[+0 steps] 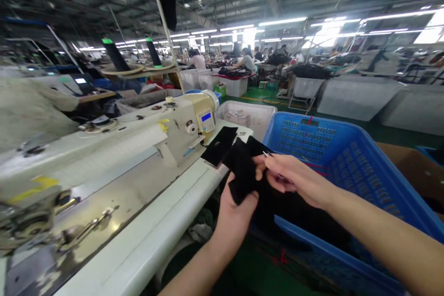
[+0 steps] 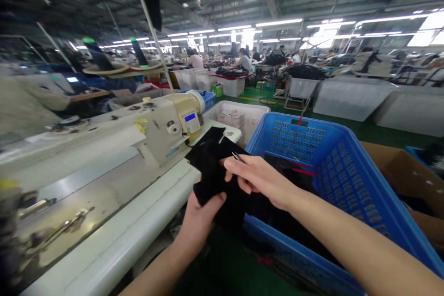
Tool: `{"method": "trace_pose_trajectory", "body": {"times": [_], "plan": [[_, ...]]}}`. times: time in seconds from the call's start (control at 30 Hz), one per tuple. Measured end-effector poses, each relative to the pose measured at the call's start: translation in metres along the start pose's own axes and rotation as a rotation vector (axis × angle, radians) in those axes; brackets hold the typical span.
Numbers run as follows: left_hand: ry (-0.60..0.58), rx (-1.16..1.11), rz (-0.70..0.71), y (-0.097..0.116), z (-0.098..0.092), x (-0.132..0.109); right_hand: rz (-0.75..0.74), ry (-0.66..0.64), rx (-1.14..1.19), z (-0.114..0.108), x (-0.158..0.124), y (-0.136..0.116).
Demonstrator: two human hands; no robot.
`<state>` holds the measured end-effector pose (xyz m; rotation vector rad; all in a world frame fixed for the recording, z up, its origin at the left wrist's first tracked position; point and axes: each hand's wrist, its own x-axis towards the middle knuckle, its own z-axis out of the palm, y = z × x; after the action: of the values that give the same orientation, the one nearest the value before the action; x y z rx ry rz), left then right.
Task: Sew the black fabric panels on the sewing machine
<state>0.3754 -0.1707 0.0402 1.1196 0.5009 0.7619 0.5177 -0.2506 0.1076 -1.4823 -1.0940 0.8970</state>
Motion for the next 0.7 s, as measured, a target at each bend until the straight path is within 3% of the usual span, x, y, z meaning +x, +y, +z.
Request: {"method": "trace_pose_trajectory", "body": {"times": [0.07,0.13,0.4,0.53,0.6,0.7], "plan": [[0.056,-0.234,-0.229,0.009,-0.017,-0.006,-0.037,-0.029,-0.084,0.004,0.006,-0.005],[0.091,-0.378,-0.345,0.014,-0.032,-0.014,-0.041,-0.026,-0.116,0.011,0.013,-0.005],[0.043,-0.546,-0.491,0.012,-0.080,-0.039,-0.199,-0.010,-0.362,0.069,0.025,0.020],[-0.013,-0.624,-0.490,0.013,-0.101,-0.052,-0.238,0.201,-0.354,0.089,0.026,0.024],[-0.041,-0.646,-0.518,0.014,-0.111,-0.060,-0.156,0.243,-0.263,0.094,0.027,0.025],[-0.027,-0.650,-0.560,0.014,-0.122,-0.072,0.144,0.048,-0.050,0.099,0.025,0.027]]}}
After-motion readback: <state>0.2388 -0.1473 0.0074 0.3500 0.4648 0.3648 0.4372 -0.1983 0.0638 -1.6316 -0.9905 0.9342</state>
